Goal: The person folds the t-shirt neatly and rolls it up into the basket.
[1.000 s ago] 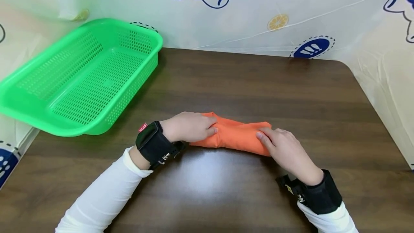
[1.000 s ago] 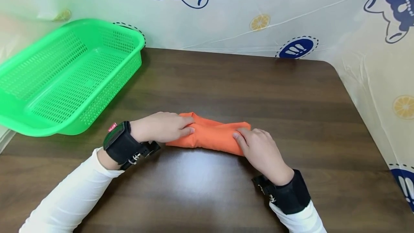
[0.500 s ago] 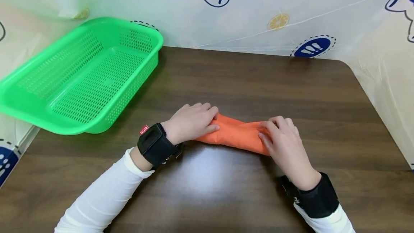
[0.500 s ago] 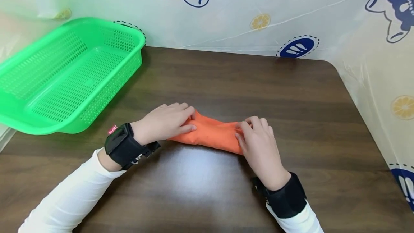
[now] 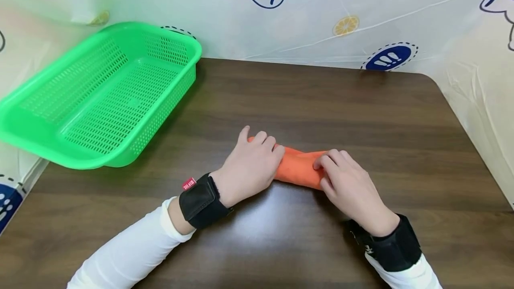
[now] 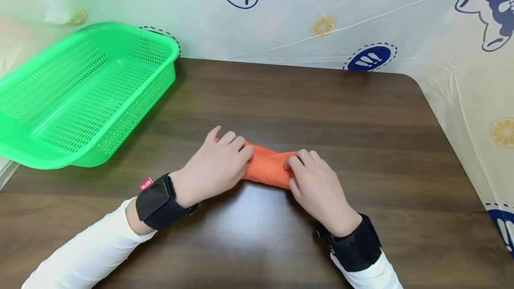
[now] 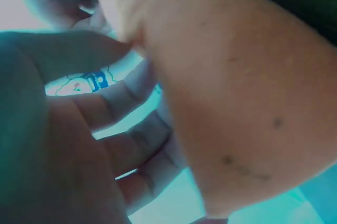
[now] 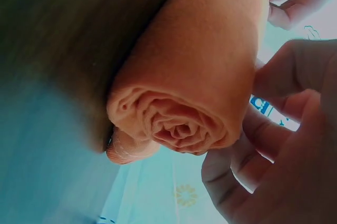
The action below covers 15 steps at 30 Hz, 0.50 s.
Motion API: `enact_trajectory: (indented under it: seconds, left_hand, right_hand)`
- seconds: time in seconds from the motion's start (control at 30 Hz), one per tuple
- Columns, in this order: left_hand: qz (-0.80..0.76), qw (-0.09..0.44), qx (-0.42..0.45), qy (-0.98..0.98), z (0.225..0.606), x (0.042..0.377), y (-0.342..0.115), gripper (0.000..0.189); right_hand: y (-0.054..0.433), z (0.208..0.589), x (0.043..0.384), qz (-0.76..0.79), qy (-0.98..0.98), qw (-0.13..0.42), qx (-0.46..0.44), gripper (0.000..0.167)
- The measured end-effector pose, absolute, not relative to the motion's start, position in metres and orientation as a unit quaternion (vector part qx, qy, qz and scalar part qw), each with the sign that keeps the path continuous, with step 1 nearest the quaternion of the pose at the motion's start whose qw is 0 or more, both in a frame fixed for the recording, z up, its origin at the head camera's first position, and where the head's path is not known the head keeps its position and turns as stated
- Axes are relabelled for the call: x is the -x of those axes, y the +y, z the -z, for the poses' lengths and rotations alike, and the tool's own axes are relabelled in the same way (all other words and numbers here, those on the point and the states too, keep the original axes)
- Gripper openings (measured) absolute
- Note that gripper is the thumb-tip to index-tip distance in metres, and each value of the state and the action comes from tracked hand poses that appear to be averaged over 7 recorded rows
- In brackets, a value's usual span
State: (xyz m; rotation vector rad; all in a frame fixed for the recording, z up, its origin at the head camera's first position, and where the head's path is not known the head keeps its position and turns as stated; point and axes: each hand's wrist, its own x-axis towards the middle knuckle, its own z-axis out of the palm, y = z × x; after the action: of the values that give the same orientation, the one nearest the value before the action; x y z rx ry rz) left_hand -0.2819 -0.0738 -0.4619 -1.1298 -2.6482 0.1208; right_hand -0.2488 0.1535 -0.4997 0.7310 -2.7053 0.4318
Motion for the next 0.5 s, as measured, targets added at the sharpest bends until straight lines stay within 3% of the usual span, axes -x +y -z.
enact_trajectory:
  seconds: [0.13, 0.2, 0.33, 0.5]
  left_hand:
    - [-0.044, 0.111, 0.379, -0.917, 0.461, 0.278, -0.072, 0.044]
    - [-0.043, 0.100, 0.375, -0.921, 0.463, 0.278, -0.072, 0.054]
    - [-0.041, 0.093, 0.369, -0.924, 0.469, 0.280, -0.071, 0.060]
    - [-0.032, 0.118, 0.373, -0.920, 0.479, 0.283, -0.070, 0.062]
  right_hand:
    - [0.153, 0.501, 0.249, -0.146, -0.945, 0.152, -0.249, 0.009]
    - [0.153, 0.502, 0.249, -0.143, -0.947, 0.147, -0.248, 0.016]
    - [0.152, 0.505, 0.249, -0.123, -0.951, 0.132, -0.252, 0.041]
    - [0.152, 0.507, 0.249, -0.112, -0.953, 0.129, -0.249, 0.051]
